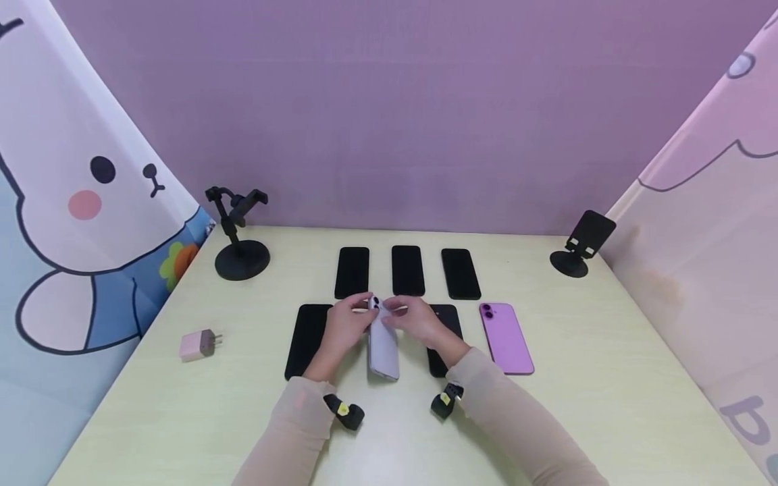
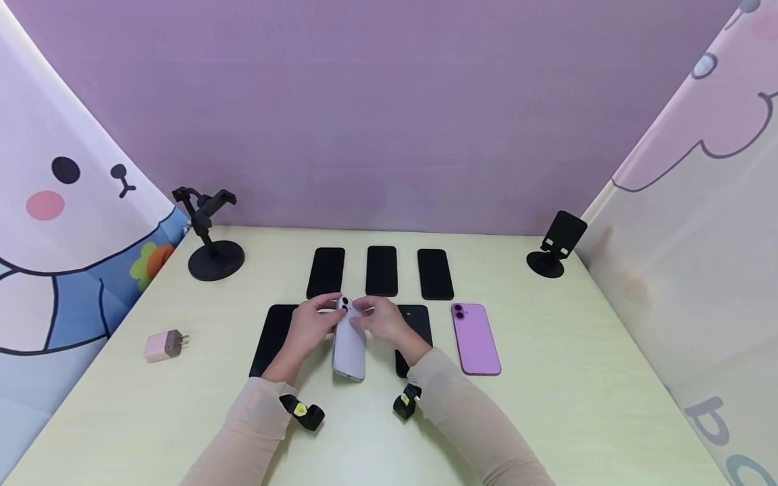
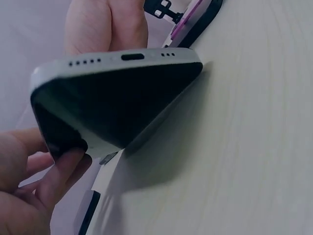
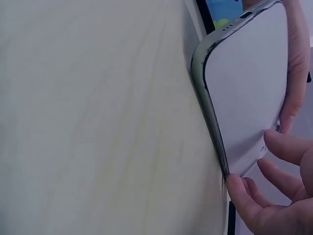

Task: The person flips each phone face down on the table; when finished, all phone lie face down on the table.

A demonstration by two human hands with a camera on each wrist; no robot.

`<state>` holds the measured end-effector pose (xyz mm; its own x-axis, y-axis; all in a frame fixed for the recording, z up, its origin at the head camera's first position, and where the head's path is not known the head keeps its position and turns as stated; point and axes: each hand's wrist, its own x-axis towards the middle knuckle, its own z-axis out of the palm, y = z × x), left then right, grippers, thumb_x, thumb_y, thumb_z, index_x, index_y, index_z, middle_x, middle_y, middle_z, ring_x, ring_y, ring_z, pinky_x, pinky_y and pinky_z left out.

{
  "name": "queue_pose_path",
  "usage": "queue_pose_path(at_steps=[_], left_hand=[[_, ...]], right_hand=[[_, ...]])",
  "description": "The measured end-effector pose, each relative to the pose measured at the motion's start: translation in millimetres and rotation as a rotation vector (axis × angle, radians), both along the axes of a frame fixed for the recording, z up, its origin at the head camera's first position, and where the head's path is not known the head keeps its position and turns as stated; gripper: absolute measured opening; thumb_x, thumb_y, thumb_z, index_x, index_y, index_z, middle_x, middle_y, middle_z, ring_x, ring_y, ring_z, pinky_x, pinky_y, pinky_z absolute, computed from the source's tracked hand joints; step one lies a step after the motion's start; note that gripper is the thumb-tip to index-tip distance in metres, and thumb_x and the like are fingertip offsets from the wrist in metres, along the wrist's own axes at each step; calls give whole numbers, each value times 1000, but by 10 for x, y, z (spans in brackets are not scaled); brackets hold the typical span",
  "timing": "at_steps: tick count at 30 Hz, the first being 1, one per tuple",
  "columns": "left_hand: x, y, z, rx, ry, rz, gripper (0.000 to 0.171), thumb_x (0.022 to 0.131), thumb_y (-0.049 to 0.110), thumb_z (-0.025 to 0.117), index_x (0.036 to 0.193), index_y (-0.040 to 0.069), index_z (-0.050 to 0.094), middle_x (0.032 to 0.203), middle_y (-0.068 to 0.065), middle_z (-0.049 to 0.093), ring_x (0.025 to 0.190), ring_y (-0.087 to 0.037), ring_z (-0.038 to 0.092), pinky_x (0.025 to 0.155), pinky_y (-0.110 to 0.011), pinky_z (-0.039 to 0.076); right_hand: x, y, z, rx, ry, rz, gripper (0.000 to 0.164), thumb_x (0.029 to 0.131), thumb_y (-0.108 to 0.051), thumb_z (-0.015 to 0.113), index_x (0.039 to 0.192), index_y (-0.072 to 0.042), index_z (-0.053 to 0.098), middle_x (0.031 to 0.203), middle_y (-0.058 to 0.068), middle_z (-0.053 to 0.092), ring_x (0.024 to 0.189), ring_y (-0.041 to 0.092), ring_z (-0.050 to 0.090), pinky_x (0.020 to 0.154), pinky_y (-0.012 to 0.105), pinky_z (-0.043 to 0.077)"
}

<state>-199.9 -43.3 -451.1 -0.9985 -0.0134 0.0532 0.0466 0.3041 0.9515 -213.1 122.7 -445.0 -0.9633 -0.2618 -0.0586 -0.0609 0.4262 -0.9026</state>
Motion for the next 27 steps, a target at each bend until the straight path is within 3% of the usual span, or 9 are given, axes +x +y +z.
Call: queue_pose_path(at_steps=[16,27], left_hand=[[-16,-56,-71,-324,-21,10,37,83,5,74,118,-2,67,103,-17,69,91,-26,65,81,-41,53],[-49,-67,-97,-369,-17,1,35,81,4,75,115,-4,68,99,-18,68,87,-27,62,76,-40,53]], right_hand=[[-56,-53,-4,274,40,-22,30,81,-5,78,110,-3,69,95,10,66,88,22,60,79,35,48],[-106,-103,-8,358,10,-31,30,81,-6,78,108,-4,67,93,9,65,84,21,60,76,34,49]])
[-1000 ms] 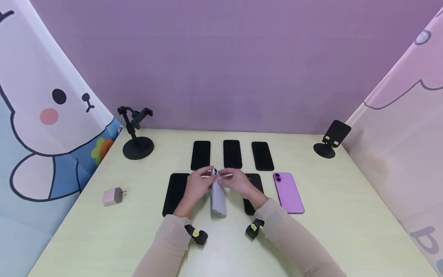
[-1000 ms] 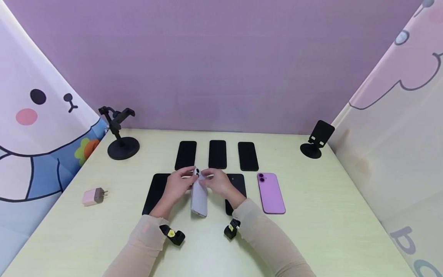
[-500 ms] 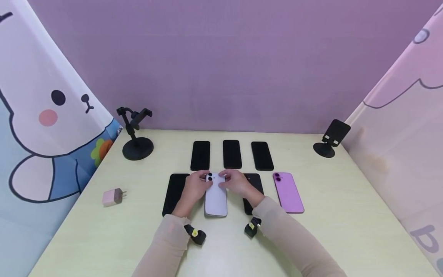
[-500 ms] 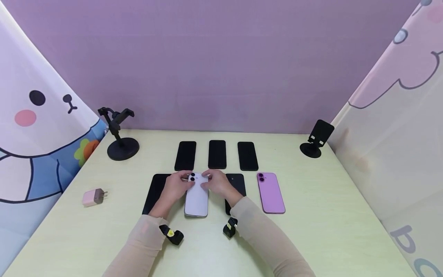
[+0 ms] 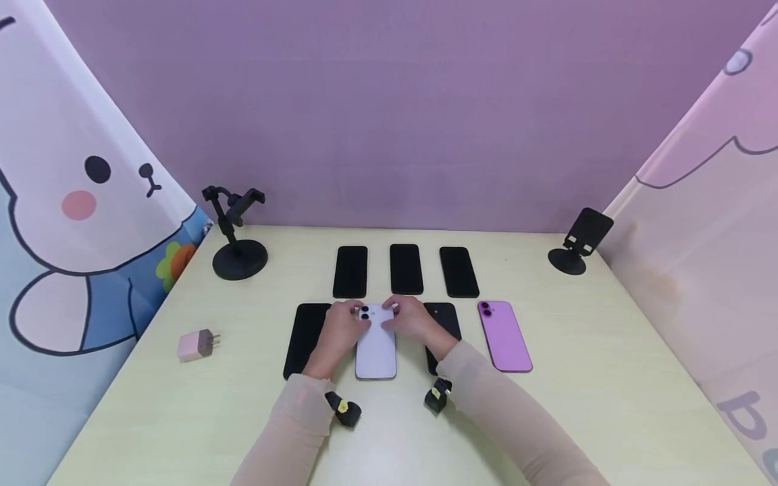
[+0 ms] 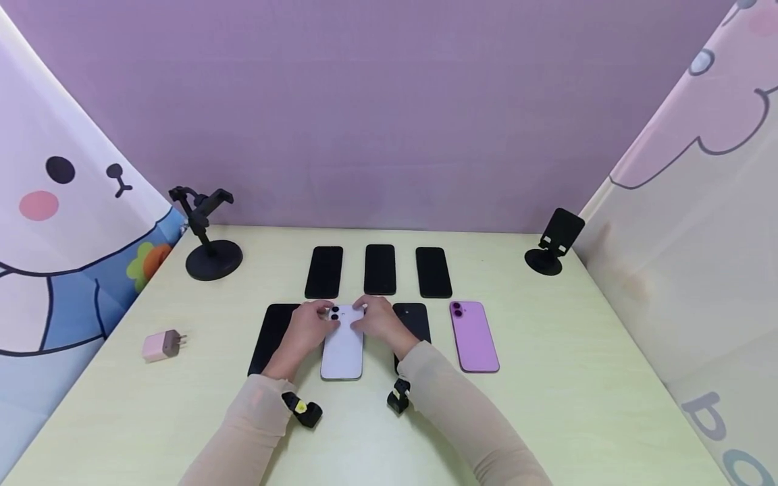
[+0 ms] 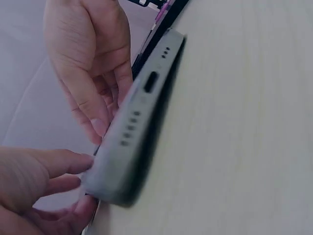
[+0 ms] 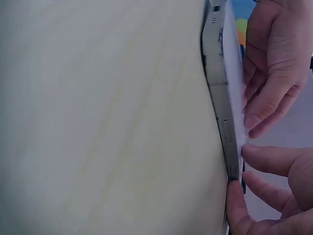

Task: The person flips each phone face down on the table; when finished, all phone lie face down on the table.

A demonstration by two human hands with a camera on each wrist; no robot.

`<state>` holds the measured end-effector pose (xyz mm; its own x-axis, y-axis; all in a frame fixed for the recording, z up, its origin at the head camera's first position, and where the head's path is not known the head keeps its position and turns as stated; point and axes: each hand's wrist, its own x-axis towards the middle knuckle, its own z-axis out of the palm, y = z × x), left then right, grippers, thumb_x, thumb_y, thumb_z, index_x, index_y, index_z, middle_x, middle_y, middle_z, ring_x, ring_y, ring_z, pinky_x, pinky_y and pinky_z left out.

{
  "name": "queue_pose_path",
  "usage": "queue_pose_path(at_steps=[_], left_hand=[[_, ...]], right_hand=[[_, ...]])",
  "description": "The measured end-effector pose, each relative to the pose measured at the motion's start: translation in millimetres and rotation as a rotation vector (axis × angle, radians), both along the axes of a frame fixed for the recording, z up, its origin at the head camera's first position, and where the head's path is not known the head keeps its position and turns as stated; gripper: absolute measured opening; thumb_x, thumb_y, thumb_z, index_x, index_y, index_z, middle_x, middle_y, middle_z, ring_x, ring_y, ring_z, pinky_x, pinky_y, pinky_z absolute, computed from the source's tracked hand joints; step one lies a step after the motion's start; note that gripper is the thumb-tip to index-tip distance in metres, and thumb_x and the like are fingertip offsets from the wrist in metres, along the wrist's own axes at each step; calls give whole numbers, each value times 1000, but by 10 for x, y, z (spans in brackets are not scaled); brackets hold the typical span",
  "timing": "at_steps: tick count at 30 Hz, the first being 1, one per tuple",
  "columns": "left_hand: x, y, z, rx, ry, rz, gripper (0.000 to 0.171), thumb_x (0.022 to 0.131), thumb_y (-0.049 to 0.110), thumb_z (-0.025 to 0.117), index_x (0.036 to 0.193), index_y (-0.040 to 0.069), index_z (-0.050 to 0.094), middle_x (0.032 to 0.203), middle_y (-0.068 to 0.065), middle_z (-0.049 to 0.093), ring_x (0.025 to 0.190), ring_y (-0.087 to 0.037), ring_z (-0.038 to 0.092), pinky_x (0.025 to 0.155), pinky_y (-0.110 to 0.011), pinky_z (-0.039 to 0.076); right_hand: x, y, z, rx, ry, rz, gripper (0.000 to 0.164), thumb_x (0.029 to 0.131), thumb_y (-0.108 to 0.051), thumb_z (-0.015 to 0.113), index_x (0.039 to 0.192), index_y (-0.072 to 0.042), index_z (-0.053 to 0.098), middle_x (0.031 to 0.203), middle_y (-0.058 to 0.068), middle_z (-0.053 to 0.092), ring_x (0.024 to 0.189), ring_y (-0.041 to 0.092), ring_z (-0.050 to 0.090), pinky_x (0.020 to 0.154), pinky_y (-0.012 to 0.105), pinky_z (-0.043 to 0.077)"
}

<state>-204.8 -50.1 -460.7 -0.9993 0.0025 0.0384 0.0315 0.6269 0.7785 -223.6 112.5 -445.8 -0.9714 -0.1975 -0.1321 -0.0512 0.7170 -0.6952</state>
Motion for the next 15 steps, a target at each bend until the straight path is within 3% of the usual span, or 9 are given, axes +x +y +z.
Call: queue_pose_path(at_steps=[8,11,15], left_hand=[[1,-156,12,-17,-61,-44,36,85,11,74,118,0,67,106,-16,66,90,-25,61,79,-41,51],[7,-357,43,-10,-19,-69,37,85,12,73,119,-1,66,104,-17,66,92,-27,63,81,-43,51],[-36,-738,87,9,31,-35,38,88,9,70,122,-5,63,108,-24,63,99,-36,63,85,-47,50]], right_hand=[[38,-79,86,104,2,-10,33,81,-11,78,112,-6,67,99,12,59,92,25,54,79,34,47],[59,-206,147,138,29,14,37,83,-14,77,118,-7,66,107,14,54,99,26,50,82,35,47],[73,-452,201,86,37,50,40,85,-16,75,123,-9,64,113,15,52,99,25,51,82,35,48]])
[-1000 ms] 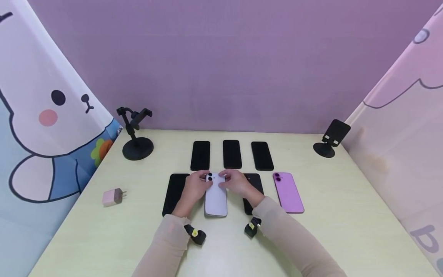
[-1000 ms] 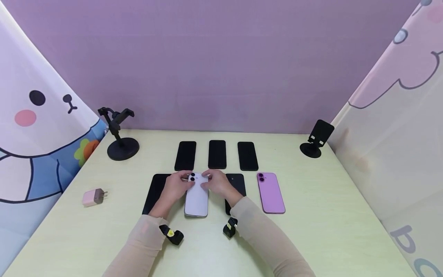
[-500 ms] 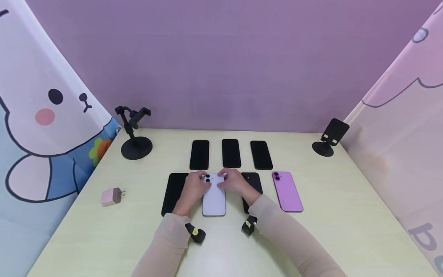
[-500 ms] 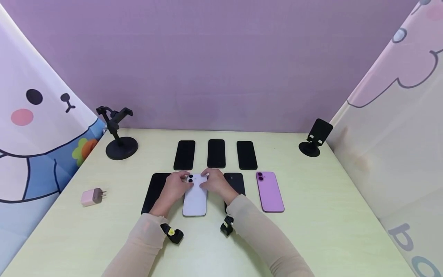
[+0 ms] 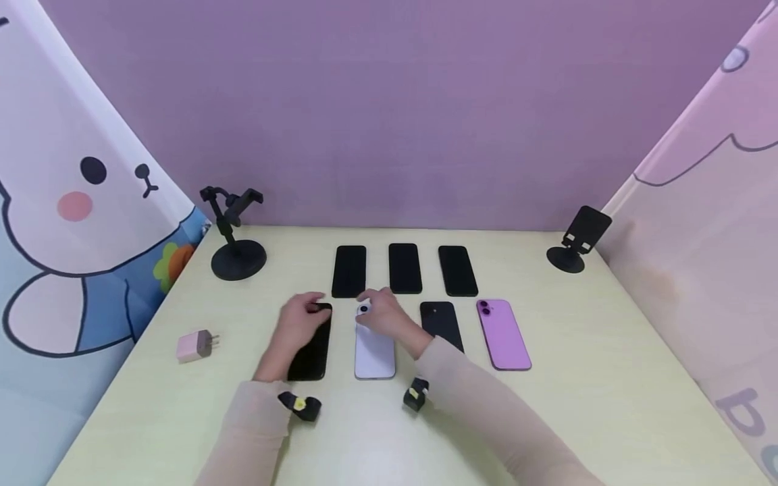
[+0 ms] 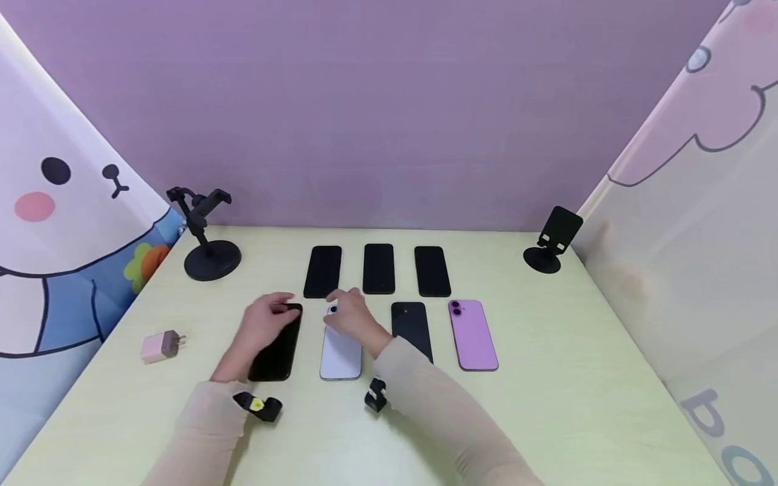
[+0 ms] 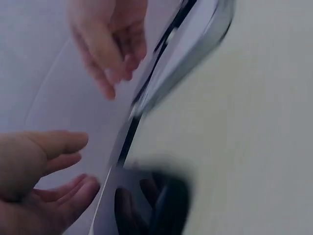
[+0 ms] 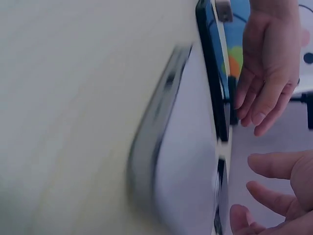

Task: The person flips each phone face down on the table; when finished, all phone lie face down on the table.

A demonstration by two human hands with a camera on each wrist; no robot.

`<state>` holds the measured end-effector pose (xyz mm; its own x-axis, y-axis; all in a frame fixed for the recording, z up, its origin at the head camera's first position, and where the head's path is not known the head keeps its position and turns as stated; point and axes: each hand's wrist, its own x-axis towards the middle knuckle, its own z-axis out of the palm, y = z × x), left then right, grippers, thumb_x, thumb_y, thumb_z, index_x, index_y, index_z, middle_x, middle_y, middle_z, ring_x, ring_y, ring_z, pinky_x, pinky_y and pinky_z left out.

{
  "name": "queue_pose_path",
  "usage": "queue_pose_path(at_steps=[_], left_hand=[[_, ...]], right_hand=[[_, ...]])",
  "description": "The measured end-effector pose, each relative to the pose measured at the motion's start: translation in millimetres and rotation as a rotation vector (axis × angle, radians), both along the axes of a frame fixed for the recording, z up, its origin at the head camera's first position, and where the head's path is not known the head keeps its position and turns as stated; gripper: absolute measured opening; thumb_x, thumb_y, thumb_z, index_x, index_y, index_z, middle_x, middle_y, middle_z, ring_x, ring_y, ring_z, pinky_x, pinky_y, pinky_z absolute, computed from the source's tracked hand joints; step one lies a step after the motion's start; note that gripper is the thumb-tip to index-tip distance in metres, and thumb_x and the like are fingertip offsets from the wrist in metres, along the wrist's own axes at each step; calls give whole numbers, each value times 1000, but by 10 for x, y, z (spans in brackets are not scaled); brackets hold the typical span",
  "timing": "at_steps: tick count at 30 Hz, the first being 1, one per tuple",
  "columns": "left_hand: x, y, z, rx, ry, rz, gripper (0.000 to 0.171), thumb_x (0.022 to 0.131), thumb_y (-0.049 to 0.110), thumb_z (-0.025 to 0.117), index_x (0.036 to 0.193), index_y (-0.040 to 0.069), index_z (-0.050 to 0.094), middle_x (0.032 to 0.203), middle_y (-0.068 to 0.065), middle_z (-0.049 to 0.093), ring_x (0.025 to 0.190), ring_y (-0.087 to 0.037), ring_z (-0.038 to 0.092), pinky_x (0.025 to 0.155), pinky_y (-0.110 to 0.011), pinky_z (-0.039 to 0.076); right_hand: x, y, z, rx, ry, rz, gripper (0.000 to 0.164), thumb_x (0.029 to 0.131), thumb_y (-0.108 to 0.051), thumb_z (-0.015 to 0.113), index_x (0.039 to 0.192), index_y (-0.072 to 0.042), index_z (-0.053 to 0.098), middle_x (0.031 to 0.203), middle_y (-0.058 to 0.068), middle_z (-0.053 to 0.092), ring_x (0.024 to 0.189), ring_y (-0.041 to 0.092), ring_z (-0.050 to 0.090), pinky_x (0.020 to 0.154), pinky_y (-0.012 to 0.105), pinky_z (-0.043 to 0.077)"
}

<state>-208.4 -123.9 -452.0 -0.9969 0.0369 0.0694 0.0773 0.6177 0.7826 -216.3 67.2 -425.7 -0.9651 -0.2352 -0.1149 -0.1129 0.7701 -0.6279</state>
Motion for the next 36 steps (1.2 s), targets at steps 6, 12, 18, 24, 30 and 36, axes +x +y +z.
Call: queue_pose_path(at_steps=[6,12,18,24,30,36], left_hand=[[4,-443,52,-38,-70,43,42,94,11,62,133,-4,54,127,-30,53,113,-42,55,86,-51,49],[0,-567,21,-68,-90,-22,40,92,12,67,128,-4,59,114,-25,63,104,-38,61,82,-48,51],[-27,-582,-32,-68,-90,-97,38,89,10,70,122,-7,62,107,-23,65,96,-35,63,78,-44,52],[-7,-601,-54,-97,-112,-66,37,88,8,70,121,-8,63,107,-22,65,97,-36,62,80,-44,51],[6,-608,-57,-96,-109,-64,37,88,8,70,121,-8,63,107,-22,65,95,-34,62,79,-44,51],[34,-590,-60,-106,-106,-65,37,88,9,70,120,-8,63,105,-22,67,92,-33,63,76,-42,51]], right_hand=[[1,-355,-11,-49,-56,19,42,86,-20,76,125,-12,62,122,14,55,113,26,51,92,35,45],[-28,-537,-45,-31,-72,7,42,86,-24,77,124,-13,64,128,12,59,121,25,49,98,35,42],[-49,-638,-82,-44,-73,-52,42,84,-21,79,122,-11,65,128,13,58,121,25,49,98,35,42],[-38,-743,-151,-40,-23,-19,42,81,-16,81,120,-7,66,121,12,62,119,24,52,98,30,41],[-10,-788,-168,-34,-16,-54,39,80,-14,81,117,-7,67,118,12,61,114,25,52,95,31,43],[-11,-754,-190,-120,-29,-88,36,80,-13,81,114,-8,70,119,9,63,115,25,53,95,32,44]])
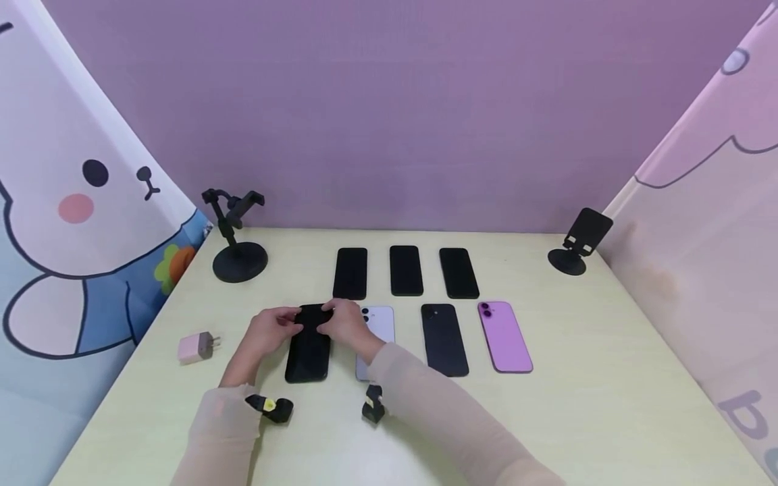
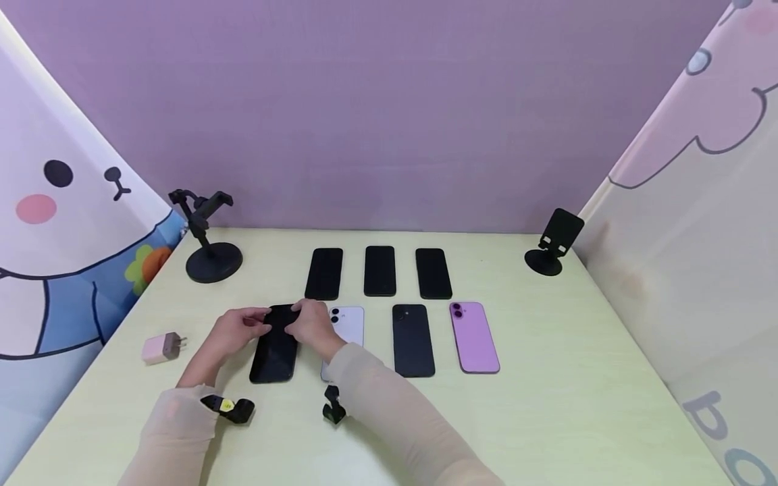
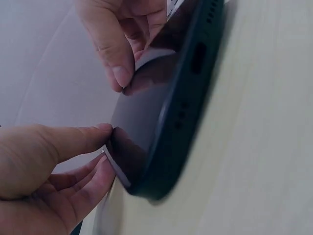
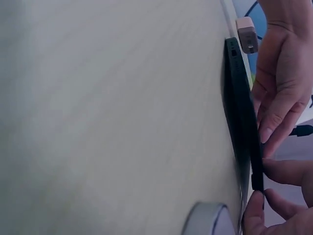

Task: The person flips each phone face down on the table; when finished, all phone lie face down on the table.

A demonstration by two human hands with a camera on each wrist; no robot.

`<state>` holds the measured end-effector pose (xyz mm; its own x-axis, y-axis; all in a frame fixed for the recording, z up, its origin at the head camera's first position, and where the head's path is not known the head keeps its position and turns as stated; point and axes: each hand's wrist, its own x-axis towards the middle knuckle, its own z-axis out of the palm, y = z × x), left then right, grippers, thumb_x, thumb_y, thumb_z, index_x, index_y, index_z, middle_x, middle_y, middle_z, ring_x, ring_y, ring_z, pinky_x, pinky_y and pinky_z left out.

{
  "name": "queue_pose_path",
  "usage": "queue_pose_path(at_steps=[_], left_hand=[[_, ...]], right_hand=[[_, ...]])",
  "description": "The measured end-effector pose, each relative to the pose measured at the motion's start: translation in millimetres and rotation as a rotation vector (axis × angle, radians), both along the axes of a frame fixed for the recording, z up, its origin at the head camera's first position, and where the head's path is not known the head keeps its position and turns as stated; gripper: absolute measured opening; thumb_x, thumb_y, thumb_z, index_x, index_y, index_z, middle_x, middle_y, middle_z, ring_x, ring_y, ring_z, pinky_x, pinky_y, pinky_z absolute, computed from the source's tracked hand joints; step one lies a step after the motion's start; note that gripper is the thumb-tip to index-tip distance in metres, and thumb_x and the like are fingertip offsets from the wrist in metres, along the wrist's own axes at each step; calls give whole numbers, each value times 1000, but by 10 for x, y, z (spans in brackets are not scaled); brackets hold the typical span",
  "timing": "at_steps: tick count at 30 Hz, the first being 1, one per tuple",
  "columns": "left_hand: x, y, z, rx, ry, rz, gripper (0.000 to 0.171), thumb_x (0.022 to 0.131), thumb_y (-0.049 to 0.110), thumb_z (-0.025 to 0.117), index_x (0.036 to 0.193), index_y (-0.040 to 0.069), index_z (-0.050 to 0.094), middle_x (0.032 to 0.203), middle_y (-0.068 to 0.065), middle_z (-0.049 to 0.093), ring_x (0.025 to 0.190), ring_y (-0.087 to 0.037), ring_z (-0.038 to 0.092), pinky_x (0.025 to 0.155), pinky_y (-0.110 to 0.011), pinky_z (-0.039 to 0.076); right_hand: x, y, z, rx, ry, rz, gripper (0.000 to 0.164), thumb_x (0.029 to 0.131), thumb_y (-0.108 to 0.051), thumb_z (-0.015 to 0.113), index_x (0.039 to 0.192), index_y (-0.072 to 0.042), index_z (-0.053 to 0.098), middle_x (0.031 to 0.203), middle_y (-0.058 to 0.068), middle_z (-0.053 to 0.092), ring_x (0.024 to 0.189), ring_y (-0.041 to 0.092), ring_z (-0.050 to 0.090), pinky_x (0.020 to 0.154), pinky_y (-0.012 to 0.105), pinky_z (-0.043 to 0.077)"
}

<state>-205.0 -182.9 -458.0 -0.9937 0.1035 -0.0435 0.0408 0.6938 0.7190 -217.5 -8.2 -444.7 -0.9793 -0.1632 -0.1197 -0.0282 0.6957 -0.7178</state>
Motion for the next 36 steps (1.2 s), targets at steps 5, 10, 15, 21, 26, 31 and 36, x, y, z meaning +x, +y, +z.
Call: queue_pose_path(at_steps=[5,10,15,21,26,31,36], left_hand=[[18,21,19,10,-14,-4,37,90,10,69,121,-9,62,107,-23,67,94,-34,64,76,-42,52],[28,52,50,20,-21,-23,35,92,12,67,119,-9,64,112,-25,65,98,-36,64,76,-43,53],[39,70,41,44,-18,-24,34,94,14,64,119,-9,64,109,-23,67,96,-34,65,73,-41,54],[61,108,27,223,-26,-5,33,95,11,62,122,-8,63,115,-24,65,95,-31,68,72,-36,56],[75,136,29,412,-42,-23,37,97,8,59,130,-9,56,124,-27,59,99,-32,66,74,-37,57],[75,166,41,557,-86,-25,40,99,5,57,135,-10,51,126,-29,56,100,-32,65,79,-44,55],[70,192,48,650,-110,1,42,100,6,55,138,-9,48,124,-29,58,94,-19,65,79,-44,55]], right_hand=[[-10,37,48,-88,-25,-4,36,80,-10,80,115,-8,71,115,8,65,106,20,57,85,29,48],[-3,52,150,-130,-34,0,35,82,-8,78,116,-8,70,115,8,66,106,19,59,82,28,50],[15,54,221,-125,-32,13,34,83,-11,77,116,-10,70,117,8,65,107,19,59,86,29,48],[31,72,234,-227,-8,16,29,84,-9,76,113,-8,73,106,4,68,88,12,64,74,24,50],[36,96,225,-380,-11,14,25,84,-5,74,109,-6,74,100,2,70,82,9,66,68,23,52],[13,115,212,-459,-21,14,25,84,-3,73,110,-4,73,102,4,70,84,10,66,69,23,53],[2,108,201,-472,-13,5,28,84,-2,73,112,-4,72,98,1,71,83,9,66,69,22,52]])
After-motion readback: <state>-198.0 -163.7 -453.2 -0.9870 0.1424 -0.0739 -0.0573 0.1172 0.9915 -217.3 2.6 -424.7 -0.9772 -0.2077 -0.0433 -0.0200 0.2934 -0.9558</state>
